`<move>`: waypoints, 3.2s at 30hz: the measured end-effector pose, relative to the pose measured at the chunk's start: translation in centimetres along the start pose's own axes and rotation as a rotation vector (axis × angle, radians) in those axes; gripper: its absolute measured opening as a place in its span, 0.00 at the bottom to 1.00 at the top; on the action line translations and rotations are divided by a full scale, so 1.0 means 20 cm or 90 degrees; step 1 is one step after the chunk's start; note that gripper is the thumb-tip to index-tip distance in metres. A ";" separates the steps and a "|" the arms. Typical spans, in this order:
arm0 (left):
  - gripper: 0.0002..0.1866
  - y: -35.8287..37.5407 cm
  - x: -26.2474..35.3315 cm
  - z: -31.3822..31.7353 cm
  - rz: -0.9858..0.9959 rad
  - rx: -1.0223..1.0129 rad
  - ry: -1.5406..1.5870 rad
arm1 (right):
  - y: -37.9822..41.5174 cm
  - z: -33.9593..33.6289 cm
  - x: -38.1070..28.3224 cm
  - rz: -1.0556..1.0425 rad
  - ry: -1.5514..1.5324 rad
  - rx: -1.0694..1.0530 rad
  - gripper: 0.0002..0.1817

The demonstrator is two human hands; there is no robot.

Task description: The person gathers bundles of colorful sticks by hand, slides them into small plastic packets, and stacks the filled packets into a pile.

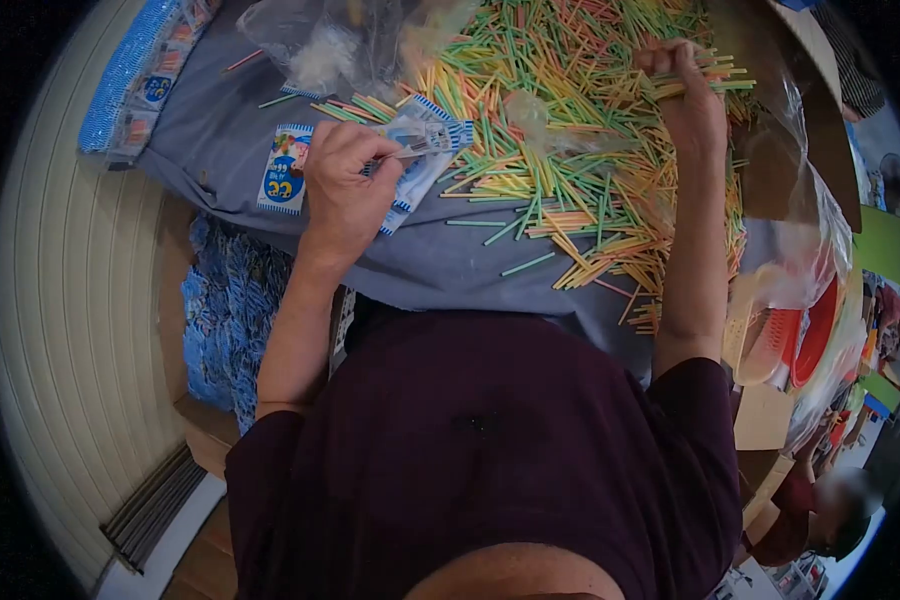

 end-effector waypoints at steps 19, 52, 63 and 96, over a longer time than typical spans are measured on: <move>0.05 -0.03 -0.01 0.01 -0.141 0.005 0.376 | 0.08 0.16 -0.01 0.145 0.678 -0.004 0.29; 0.07 -0.31 0.35 0.50 -0.025 -0.071 0.569 | 0.06 0.36 -0.36 -0.061 0.213 0.047 0.38; 0.10 -0.10 0.20 0.25 0.013 -0.019 0.574 | 0.24 0.73 -0.24 -0.085 0.474 -0.219 0.24; 0.06 0.13 0.12 0.15 0.161 -0.038 -0.318 | 0.13 0.25 0.13 -0.026 0.972 -0.079 0.22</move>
Point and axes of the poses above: each hand's wrist, its own y-axis away from the middle knuckle, its own z-axis out of the palm, x = y × z, the point moved 4 cm from there along -y, towards the middle knuckle, and after that the axes turned 1 degree about y, right-handed, at the moved point
